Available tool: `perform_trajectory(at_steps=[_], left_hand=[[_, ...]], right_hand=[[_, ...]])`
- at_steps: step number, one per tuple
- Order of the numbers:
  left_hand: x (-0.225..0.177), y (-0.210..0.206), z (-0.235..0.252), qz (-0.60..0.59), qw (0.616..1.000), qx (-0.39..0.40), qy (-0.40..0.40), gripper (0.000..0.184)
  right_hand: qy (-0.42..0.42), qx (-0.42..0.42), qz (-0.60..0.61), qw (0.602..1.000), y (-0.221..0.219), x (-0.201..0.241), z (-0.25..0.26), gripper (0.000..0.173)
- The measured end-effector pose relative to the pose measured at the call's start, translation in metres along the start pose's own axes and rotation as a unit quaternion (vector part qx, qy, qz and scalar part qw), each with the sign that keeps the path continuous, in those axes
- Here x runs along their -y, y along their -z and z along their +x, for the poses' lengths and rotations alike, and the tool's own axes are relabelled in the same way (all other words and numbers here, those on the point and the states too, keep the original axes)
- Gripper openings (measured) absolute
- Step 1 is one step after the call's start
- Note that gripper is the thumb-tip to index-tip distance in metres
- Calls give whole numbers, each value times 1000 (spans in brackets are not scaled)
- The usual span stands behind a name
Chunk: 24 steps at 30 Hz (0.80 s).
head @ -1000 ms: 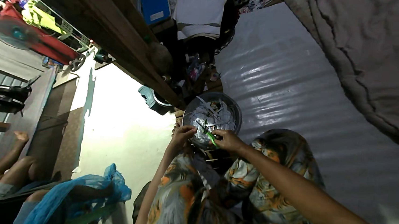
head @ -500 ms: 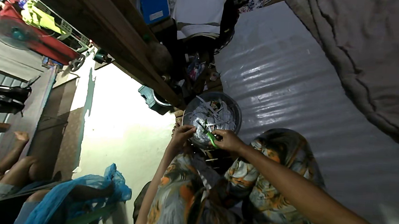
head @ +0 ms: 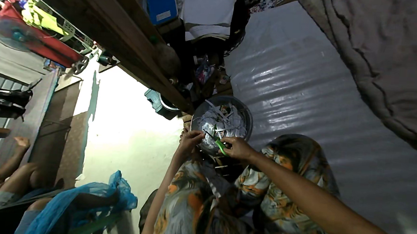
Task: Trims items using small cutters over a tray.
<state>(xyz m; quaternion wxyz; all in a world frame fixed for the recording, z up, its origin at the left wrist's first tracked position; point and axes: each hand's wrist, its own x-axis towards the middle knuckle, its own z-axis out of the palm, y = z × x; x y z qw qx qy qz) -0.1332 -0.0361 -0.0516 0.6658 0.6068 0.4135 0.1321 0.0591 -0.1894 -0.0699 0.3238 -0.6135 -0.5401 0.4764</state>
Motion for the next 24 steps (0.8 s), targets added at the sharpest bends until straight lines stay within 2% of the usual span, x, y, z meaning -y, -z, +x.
perform_trajectory(at_steps=[3,9,14,20,24], left_hand=[[-1,-1,-1,2,1000,-1,3,8],[-1,0,0,-5,1000,-2,5,7],[0,0,0,5,1000,0,2,8],[0,0,1,-1,1000,-3,6,8],[-1,-1,0,-7,1000,-6,11,7]], right_hand=[[0,-7,-6,1000,0,0,0,37],[-11,8,1,1000,-1,-1,1,46],[-12,-3,-10,1000,0,0,1,37],[-11,4,-5,1000,-1,-2,1,46],[0,4,-15,1000,-2,-3,1,41]])
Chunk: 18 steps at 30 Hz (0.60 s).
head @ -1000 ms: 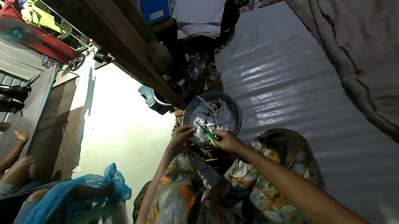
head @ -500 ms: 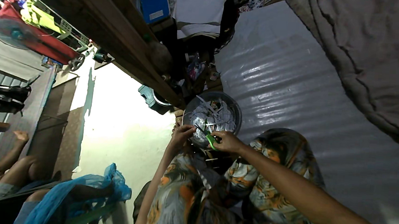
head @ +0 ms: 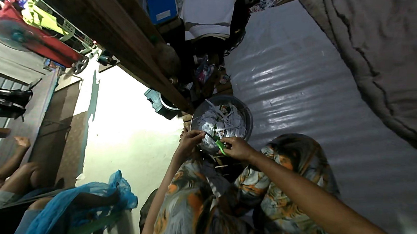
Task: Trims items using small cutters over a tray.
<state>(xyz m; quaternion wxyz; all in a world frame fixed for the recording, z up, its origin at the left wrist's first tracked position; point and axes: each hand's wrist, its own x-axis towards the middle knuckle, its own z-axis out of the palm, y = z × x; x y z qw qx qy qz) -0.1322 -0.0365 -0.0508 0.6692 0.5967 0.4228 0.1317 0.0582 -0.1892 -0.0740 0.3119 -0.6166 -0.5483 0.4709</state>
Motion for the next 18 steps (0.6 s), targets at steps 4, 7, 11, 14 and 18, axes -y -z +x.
perform_trajectory(at_steps=[4,7,11,14,18], left_hand=[[0,0,0,-2,1000,-2,1,7],[0,0,0,-9,1000,-6,7,7],[0,0,0,-4,1000,-4,7,7],[-1,0,0,-3,1000,-1,9,7],[-2,1,-1,-2,1000,-1,5,7]], right_hand=[[-4,-14,0,1000,2,3,-1,38],[-5,-9,-4,1000,2,0,0,41],[-6,4,-15,1000,1,-1,0,47],[-5,9,-24,1000,0,0,0,44],[-9,10,-26,1000,2,5,1,41]])
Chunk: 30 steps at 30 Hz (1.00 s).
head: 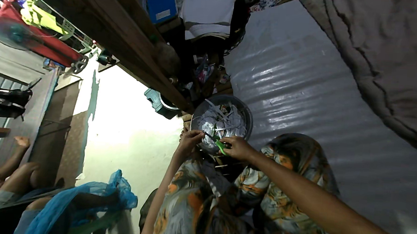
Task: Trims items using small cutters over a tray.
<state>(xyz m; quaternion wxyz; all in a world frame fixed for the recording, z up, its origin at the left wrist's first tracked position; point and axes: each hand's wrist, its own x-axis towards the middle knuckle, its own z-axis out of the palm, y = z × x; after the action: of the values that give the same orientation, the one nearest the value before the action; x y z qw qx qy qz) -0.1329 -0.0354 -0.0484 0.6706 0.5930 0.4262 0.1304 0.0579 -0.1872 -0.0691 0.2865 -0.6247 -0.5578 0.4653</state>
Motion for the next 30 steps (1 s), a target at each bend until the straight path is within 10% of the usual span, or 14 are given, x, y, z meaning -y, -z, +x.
perform_trajectory(at_steps=[15,30], left_hand=[[-3,2,2,273,961,-14,29,35],[4,-2,6,106,994,9,-12,22]], right_hand=[[-11,-59,2,998,-5,-7,1,36],[14,-80,50,995,-3,-8,-1,33]])
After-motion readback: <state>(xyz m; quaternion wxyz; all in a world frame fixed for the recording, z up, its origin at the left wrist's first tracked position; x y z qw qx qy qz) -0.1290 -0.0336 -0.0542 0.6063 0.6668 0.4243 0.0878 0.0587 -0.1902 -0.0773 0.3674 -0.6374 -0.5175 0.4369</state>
